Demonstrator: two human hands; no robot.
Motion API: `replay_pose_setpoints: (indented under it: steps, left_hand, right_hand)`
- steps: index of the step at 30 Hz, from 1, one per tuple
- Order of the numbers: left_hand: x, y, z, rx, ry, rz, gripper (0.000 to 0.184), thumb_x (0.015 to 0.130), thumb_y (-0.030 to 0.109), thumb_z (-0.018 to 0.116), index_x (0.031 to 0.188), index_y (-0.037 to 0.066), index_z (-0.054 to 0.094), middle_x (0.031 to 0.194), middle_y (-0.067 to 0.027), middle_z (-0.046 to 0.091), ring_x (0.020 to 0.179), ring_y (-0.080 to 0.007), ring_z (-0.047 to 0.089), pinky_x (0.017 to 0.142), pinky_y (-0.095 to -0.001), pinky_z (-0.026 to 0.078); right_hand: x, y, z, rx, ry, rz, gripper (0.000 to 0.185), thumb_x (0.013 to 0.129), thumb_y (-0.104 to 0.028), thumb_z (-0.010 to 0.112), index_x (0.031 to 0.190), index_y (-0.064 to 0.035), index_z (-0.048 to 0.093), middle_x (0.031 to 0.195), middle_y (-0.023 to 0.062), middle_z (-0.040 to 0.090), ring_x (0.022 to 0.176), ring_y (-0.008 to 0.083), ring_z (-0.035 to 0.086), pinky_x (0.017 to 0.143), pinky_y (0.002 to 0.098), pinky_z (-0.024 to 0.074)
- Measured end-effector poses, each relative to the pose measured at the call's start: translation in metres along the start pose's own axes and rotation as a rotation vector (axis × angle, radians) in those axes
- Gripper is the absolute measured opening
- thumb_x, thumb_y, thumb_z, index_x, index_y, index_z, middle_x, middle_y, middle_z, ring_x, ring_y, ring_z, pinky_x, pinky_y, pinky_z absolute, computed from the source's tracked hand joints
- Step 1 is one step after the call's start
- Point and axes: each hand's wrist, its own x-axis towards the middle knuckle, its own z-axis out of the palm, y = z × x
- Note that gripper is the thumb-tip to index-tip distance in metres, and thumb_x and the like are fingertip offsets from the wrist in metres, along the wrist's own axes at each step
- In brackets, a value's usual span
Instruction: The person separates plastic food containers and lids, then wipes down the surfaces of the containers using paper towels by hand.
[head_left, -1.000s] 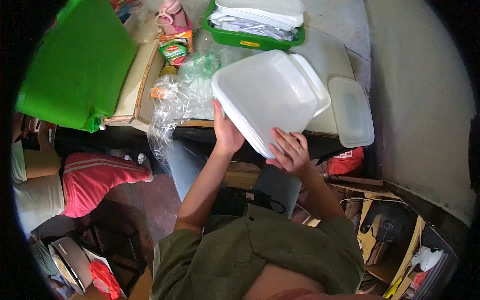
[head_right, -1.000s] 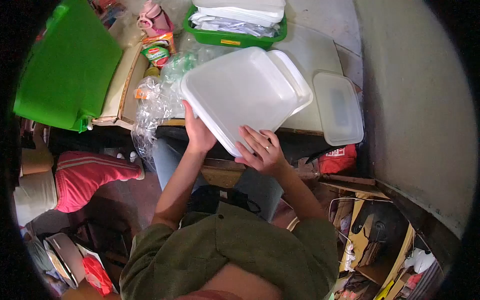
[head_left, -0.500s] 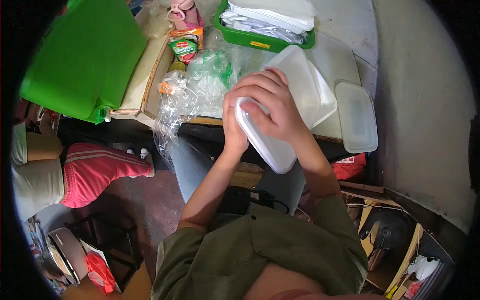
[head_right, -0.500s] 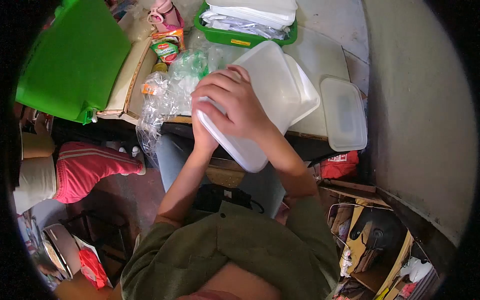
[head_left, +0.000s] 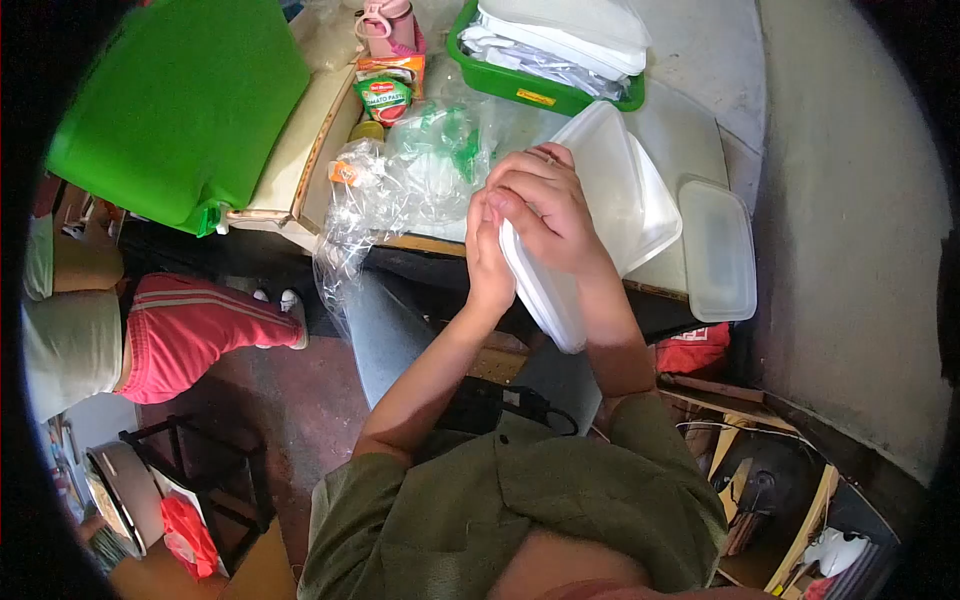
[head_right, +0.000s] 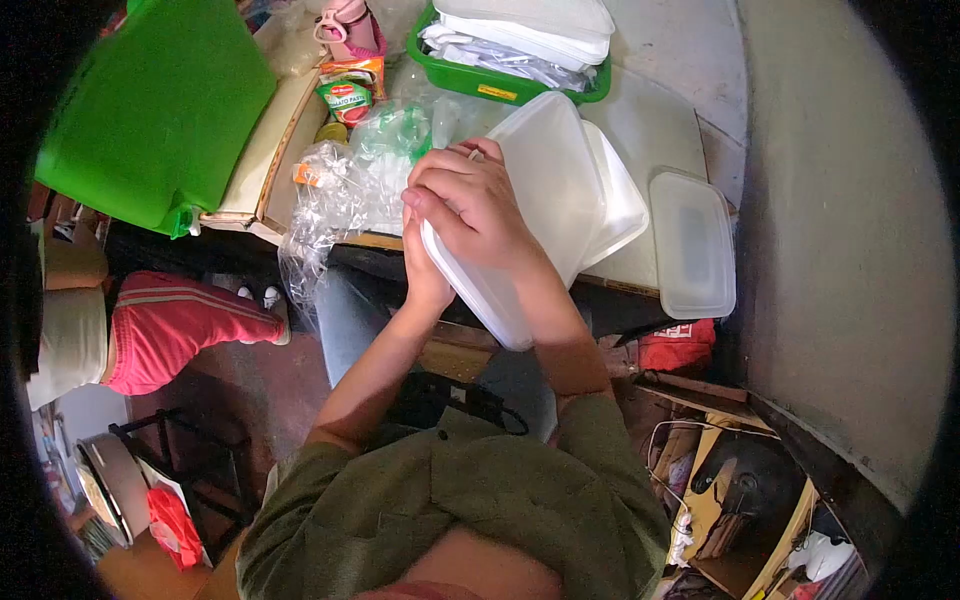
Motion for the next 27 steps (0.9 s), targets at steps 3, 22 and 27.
replay_pose_setpoints:
  steps: [3, 22, 27]
  left_hand:
    - [0.000, -0.002, -0.001, 0.019, -0.003, 0.051, 0.039, 0.099, 0.031, 0.033, 0.119, 0.001, 0.047, 0.108, -0.0096, 0.052, 0.100, -0.0157, 0.049, 0.089, -0.0282, 0.038]
    - [-0.016, -0.002, -0.006, 0.396, 0.047, 0.211, 0.047, 0.095, 0.043, 0.040, 0.118, 0.002, 0.045, 0.113, -0.0091, 0.049, 0.110, -0.0179, 0.046, 0.097, -0.0320, 0.034]
    - [-0.008, -0.013, -0.011, 0.209, -0.022, 0.160, 0.037, 0.094, 0.031, 0.038, 0.117, 0.004, 0.045, 0.112, -0.0081, 0.048, 0.109, -0.0169, 0.046, 0.097, -0.0312, 0.034]
  right_hand:
    - [0.001, -0.001, 0.000, 0.014, -0.005, 0.019, 0.015, 0.083, -0.018, 0.062, 0.074, -0.0063, 0.063, 0.079, 0.0016, 0.060, 0.077, 0.0194, 0.057, 0.088, 0.0360, 0.0305]
    - [-0.004, -0.021, 0.006, -0.058, -0.094, 0.005, 0.025, 0.065, -0.026, 0.074, 0.066, -0.0146, 0.051, 0.076, -0.0026, 0.055, 0.081, 0.0194, 0.053, 0.092, 0.0405, 0.0287]
    - [-0.004, -0.015, 0.009, -0.053, -0.029, 0.017, 0.022, 0.057, -0.011, 0.065, 0.064, -0.0120, 0.045, 0.077, -0.0001, 0.056, 0.076, 0.0214, 0.050, 0.081, 0.0356, 0.0301]
